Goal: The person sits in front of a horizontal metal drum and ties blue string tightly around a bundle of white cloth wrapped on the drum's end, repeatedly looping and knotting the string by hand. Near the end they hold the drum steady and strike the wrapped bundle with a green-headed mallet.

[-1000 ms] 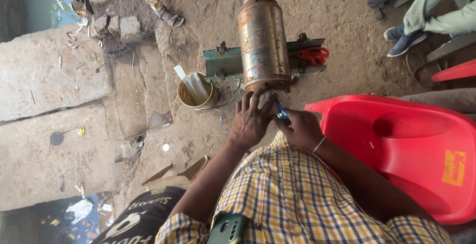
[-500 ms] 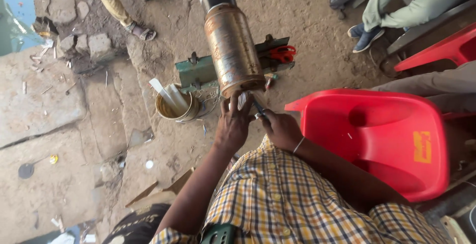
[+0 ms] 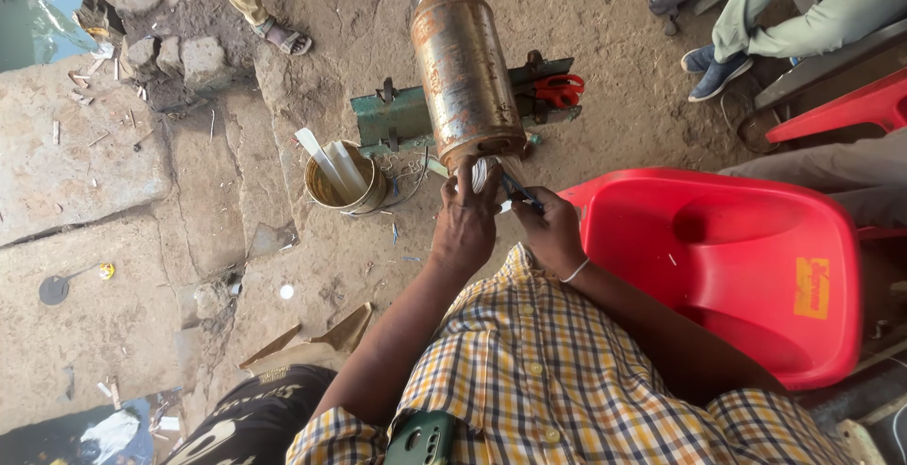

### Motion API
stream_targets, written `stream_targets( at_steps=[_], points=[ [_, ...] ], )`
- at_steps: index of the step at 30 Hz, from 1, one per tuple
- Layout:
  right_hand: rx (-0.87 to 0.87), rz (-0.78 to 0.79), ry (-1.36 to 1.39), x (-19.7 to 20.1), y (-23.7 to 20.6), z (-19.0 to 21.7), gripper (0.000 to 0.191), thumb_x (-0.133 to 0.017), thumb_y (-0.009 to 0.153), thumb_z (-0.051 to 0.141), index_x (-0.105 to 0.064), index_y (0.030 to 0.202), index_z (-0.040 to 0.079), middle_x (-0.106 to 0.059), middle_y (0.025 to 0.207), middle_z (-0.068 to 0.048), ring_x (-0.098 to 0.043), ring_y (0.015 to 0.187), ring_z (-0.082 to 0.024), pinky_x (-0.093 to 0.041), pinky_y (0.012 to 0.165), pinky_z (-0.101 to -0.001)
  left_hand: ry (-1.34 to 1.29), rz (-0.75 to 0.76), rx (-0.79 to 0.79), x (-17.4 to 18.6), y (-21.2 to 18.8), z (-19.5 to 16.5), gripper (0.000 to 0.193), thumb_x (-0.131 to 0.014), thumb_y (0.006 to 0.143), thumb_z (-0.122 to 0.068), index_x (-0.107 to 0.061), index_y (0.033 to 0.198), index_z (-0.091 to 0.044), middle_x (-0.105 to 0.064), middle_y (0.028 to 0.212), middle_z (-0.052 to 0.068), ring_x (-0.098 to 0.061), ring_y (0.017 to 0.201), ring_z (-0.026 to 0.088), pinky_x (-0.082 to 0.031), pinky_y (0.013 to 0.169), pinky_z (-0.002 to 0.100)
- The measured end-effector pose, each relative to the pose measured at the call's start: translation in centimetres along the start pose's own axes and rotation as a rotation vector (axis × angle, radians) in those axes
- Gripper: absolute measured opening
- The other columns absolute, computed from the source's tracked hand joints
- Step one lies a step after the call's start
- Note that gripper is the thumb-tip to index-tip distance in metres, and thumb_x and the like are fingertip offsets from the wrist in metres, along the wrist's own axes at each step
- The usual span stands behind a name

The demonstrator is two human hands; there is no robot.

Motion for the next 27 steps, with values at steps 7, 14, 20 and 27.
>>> stream_targets(
  at_steps=[7,14,20,27],
  points=[
    [-0.226,0.131,0.33,0.0,0.2,-0.7,0.019,-0.067,0.098,0.011,-0.073,0.111,-0.001,-0.061,0.073,0.005,-0.041,0.055,-0.002,-0.032,0.047,-0.0224,-0.019,0.108,0.136,-0.2,0.1,-0.2,0.062,-0.062,0.091,-0.006,-0.043,0.149,-0.012,-0.031,0.156,0.019,-0.048,0.122,0.049,-0.052,0.092,0.057],
    [-0.353,0.173,0.507,-0.7,-0.8,-1.5,0.02,-0.05,0.106,0.027,-0.059,0.11,0.01,-0.046,0.06,0.004,-0.038,0.045,-0.004,-0.032,0.041,-0.0234,0.063,-0.027,0.084,-1.4,0.0,-0.6,0.07,-0.065,0.087,-0.011,-0.043,0.153,-0.013,-0.035,0.153,0.017,-0.046,0.121,0.046,-0.052,0.091,0.056],
    [-0.17,0.196,0.355,-0.2,0.0,-2.9,0.028,-0.048,0.11,0.023,-0.063,0.099,0.003,-0.047,0.064,-0.002,-0.04,0.05,-0.01,-0.034,0.047,-0.0285,0.017,-0.002,0.154,-3.6,1.0,0.4,0.068,-0.073,0.084,-0.015,-0.051,0.148,-0.021,-0.039,0.151,0.013,-0.052,0.117,0.047,-0.053,0.091,0.056],
    [0.108,0.162,-0.156,0.1,0.0,-1.3,0.022,-0.049,0.102,0.019,-0.059,0.096,0.0,-0.062,0.071,-0.016,-0.063,0.06,-0.023,-0.049,0.06,-0.0379,-0.002,0.035,0.211,-3.6,2.5,1.0,0.07,-0.08,0.079,-0.018,-0.056,0.144,-0.028,-0.044,0.146,0.012,-0.056,0.118,0.047,-0.055,0.09,0.054]
  ],
)
Point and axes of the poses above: each hand's wrist, its own y-axis towards the middle knuckle, its own x-axis out of the back of the hand, z = x × y, the point moved 2 cm from there along y, towards the middle knuckle
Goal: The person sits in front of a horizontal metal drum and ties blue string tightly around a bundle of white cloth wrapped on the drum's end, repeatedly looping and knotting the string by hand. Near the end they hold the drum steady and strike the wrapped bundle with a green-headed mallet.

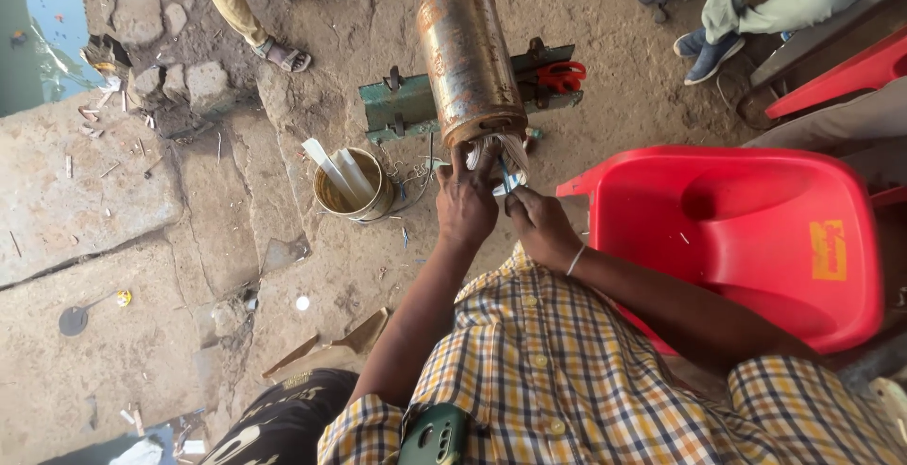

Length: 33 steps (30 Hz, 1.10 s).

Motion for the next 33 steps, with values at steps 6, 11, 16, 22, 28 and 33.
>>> stream_targets(
  at_steps=[6,11,16,22,28,33],
  points=[
    [-0.002,0.028,0.073,1.0,1.1,-1.4,0.029,-0.049,0.106,0.024,-0.056,0.09,0.0,-0.054,0.07,-0.009,-0.052,0.066,-0.017,-0.046,0.064,-0.0346,0.072,-0.004,-0.086,2.2,1.2,-0.8,0.066,-0.079,0.086,-0.028,-0.053,0.147,-0.03,-0.037,0.154,0.017,-0.042,0.136,0.044,-0.04,0.105,0.06],
    [-0.056,0.0,0.212,0.4,1.3,-2.9,0.038,-0.05,0.109,0.029,-0.053,0.085,0.0,-0.043,0.068,-0.005,-0.041,0.066,-0.014,-0.038,0.06,-0.0344,0.311,0.042,-0.462,1.1,3.7,-2.2,0.073,-0.072,0.076,-0.022,-0.054,0.146,-0.026,-0.038,0.152,0.015,-0.03,0.144,0.04,-0.023,0.116,0.063],
    [-0.089,-0.079,0.265,0.7,1.9,-1.9,0.043,-0.05,0.108,0.033,-0.058,0.079,0.002,-0.048,0.064,0.0,-0.041,0.064,-0.008,-0.041,0.059,-0.031,0.228,-0.16,-0.629,-0.3,5.3,-1.5,0.05,-0.066,0.089,-0.029,-0.063,0.138,-0.02,-0.046,0.154,0.005,-0.034,0.152,0.029,-0.022,0.123,0.06],
    [-0.059,-0.168,0.241,1.1,0.3,0.2,0.036,-0.051,0.105,0.029,-0.058,0.082,0.002,-0.044,0.06,0.0,-0.041,0.06,-0.008,-0.038,0.055,-0.0317,0.086,-0.079,-0.479,-0.9,4.7,-1.0,0.049,-0.066,0.079,-0.022,-0.071,0.127,-0.024,-0.049,0.149,0.004,-0.034,0.149,0.028,-0.021,0.123,0.057],
    [-0.315,-0.028,0.697,0.9,0.0,-0.2,0.039,-0.049,0.107,0.032,-0.049,0.076,0.008,-0.042,0.059,0.001,-0.034,0.047,-0.012,-0.03,0.046,-0.0332,-0.027,-0.171,-0.657,0.6,4.0,0.4,0.04,-0.073,0.085,-0.022,-0.07,0.123,-0.012,-0.055,0.145,0.011,-0.041,0.147,0.034,-0.025,0.123,0.057],
    [-0.438,0.128,1.137,0.3,-0.4,-1.5,0.038,-0.049,0.107,0.037,-0.044,0.077,0.014,-0.036,0.059,0.005,-0.03,0.048,-0.009,-0.026,0.046,-0.0274,0.095,-0.263,-0.848,1.5,2.3,1.8,0.028,-0.075,0.091,-0.021,-0.071,0.119,-0.016,-0.066,0.133,0.005,-0.056,0.141,0.03,-0.04,0.122,0.054]
  ],
)
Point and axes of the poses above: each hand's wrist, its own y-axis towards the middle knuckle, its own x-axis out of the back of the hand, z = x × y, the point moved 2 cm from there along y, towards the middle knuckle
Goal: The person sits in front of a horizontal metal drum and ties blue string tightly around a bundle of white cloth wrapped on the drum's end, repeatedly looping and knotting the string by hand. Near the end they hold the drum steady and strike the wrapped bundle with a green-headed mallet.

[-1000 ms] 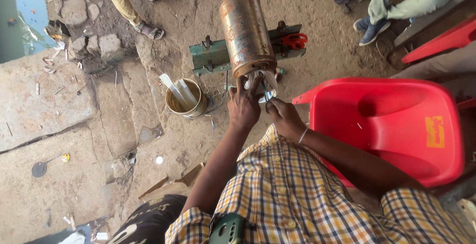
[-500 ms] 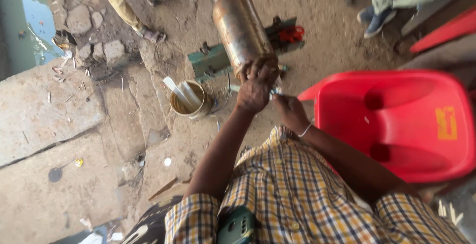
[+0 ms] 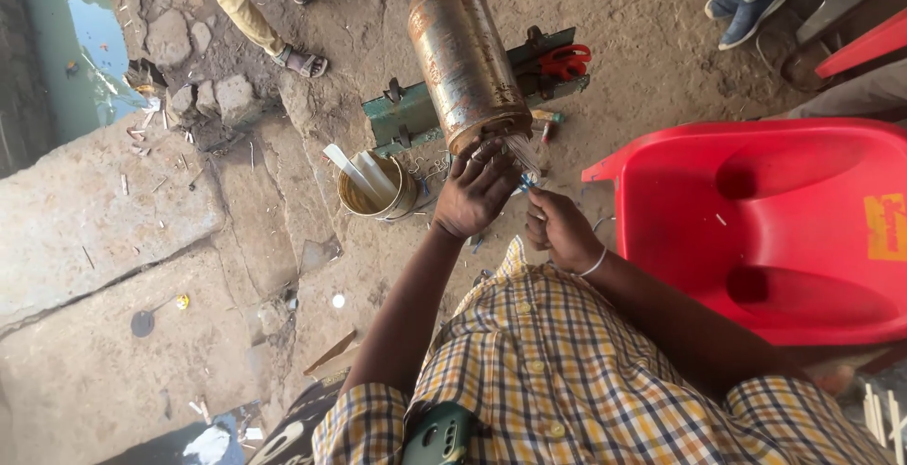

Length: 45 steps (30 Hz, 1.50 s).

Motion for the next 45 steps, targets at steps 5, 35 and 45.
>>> stream_targets(
  at_steps=[5,35,45],
  points=[
    [-0.166,0.129,0.285,1.0,-1.0,-0.8,0.041,-0.05,0.107,0.042,-0.046,0.077,0.015,-0.029,0.06,0.005,-0.026,0.049,-0.008,-0.023,0.047,-0.0267,0.073,-0.018,-0.049,0.9,-0.3,-0.5,0.029,-0.076,0.089,-0.022,-0.073,0.118,-0.022,-0.066,0.135,-0.001,-0.057,0.135,0.022,-0.041,0.105,0.053],
    [0.453,0.035,-0.596,-0.4,-1.9,1.6,0.027,-0.055,0.097,-0.001,-0.069,0.12,0.002,-0.064,0.086,0.001,-0.054,0.075,-0.005,-0.047,0.068,-0.0229,-0.108,0.157,0.03,4.8,-1.6,-6.5,0.023,-0.071,0.086,-0.013,-0.071,0.109,-0.007,-0.067,0.115,0.005,-0.064,0.111,0.023,-0.055,0.095,0.039],
    [0.343,0.19,-0.456,1.9,0.0,0.4,0.031,-0.055,0.106,0.009,-0.063,0.135,0.002,-0.051,0.08,0.005,-0.046,0.071,-0.004,-0.042,0.063,-0.0233,-0.092,0.156,-0.015,5.0,0.5,-8.6,0.022,-0.071,0.085,-0.009,-0.068,0.106,-0.001,-0.065,0.104,0.008,-0.066,0.1,0.024,-0.058,0.091,0.038]
  ],
)
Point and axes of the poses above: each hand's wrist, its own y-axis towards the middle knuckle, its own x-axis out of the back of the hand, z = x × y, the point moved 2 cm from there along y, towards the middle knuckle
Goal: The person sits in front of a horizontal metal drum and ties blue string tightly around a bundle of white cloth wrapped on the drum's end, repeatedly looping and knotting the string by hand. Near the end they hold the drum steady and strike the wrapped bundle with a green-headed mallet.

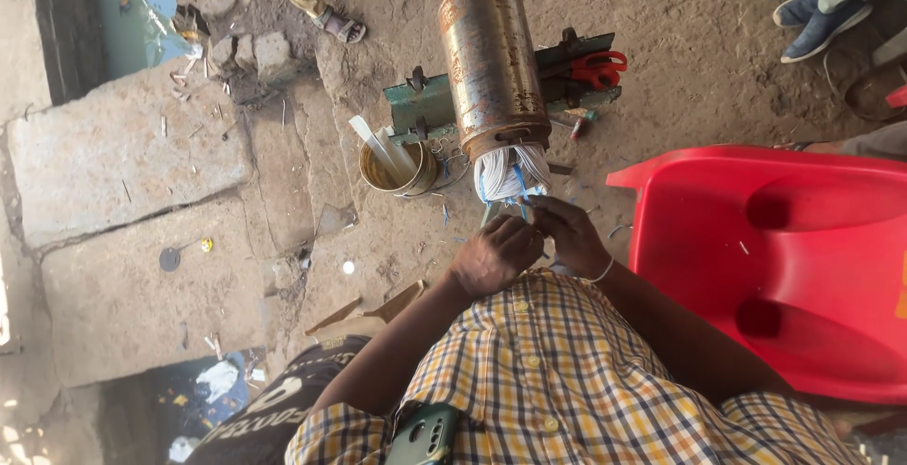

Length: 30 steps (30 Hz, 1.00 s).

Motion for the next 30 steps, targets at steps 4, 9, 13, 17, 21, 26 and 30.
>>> stream_targets(
  at_steps=[4,9,13,17,21,26,30],
  points=[
    [-0.32,-0.162,0.368,0.4,-0.9,-0.9,0.03,-0.055,0.117,0.027,-0.059,0.113,-0.002,-0.045,0.071,0.004,-0.038,0.059,-0.005,-0.032,0.053,-0.0243,-0.001,0.028,-0.006,-0.1,0.4,-0.5,0.023,-0.071,0.084,-0.01,-0.07,0.105,0.001,-0.063,0.095,0.007,-0.065,0.093,0.023,-0.057,0.085,0.036],
    [-0.444,-0.141,0.523,1.3,-0.4,0.8,0.029,-0.064,0.102,0.022,-0.062,0.124,0.002,-0.048,0.071,0.006,-0.043,0.061,-0.005,-0.035,0.058,-0.025,-0.072,0.051,0.077,-0.4,0.9,-1.0,0.014,-0.07,0.085,-0.012,-0.067,0.096,-0.003,-0.063,0.091,0.007,-0.065,0.091,0.022,-0.057,0.087,0.037],
    [-0.464,-0.1,0.681,0.7,-0.4,3.9,0.04,-0.062,0.103,0.033,-0.07,0.123,-0.001,-0.045,0.06,0.003,-0.043,0.056,-0.006,-0.039,0.056,-0.0237,-0.107,0.034,0.131,-0.3,0.9,-1.1,0.014,-0.068,0.084,-0.013,-0.067,0.095,-0.004,-0.065,0.095,0.007,-0.066,0.094,0.023,-0.057,0.089,0.038],
    [-0.251,-0.227,-0.359,0.2,-1.3,6.8,0.033,-0.06,0.101,0.029,-0.072,0.12,0.005,-0.051,0.059,0.002,-0.046,0.054,-0.007,-0.04,0.053,-0.0296,-0.106,0.054,0.174,-0.1,1.1,-1.1,0.018,-0.068,0.084,-0.013,-0.069,0.099,-0.004,-0.067,0.096,0.007,-0.066,0.095,0.025,-0.056,0.087,0.039],
    [-0.236,-0.224,-0.251,0.8,-1.2,6.4,0.037,-0.049,0.105,0.032,-0.07,0.122,0.007,-0.048,0.06,0.003,-0.048,0.053,-0.006,-0.043,0.055,-0.0283,-0.148,0.053,0.207,-0.3,1.5,-1.3,0.019,-0.066,0.085,-0.013,-0.068,0.1,-0.003,-0.067,0.098,0.007,-0.066,0.097,0.026,-0.056,0.089,0.04],
    [-0.383,-0.088,0.493,2.9,-0.4,2.6,0.026,-0.062,0.105,0.025,-0.071,0.117,0.003,-0.051,0.064,0.003,-0.047,0.06,-0.006,-0.042,0.061,-0.025,-0.175,0.071,0.249,-0.7,1.3,-1.5,0.021,-0.063,0.084,-0.013,-0.069,0.101,-0.002,-0.068,0.097,0.008,-0.066,0.097,0.026,-0.055,0.09,0.04],
    [-0.313,-0.107,0.414,4.2,-0.4,0.8,0.016,-0.064,0.104,0.016,-0.067,0.112,0.003,-0.057,0.077,0.003,-0.051,0.07,-0.006,-0.043,0.067,-0.0247,-0.155,0.06,0.225,-1.0,0.9,-1.4,0.022,-0.064,0.082,-0.013,-0.069,0.1,-0.002,-0.068,0.099,0.008,-0.066,0.098,0.026,-0.055,0.09,0.04]
  ],
)
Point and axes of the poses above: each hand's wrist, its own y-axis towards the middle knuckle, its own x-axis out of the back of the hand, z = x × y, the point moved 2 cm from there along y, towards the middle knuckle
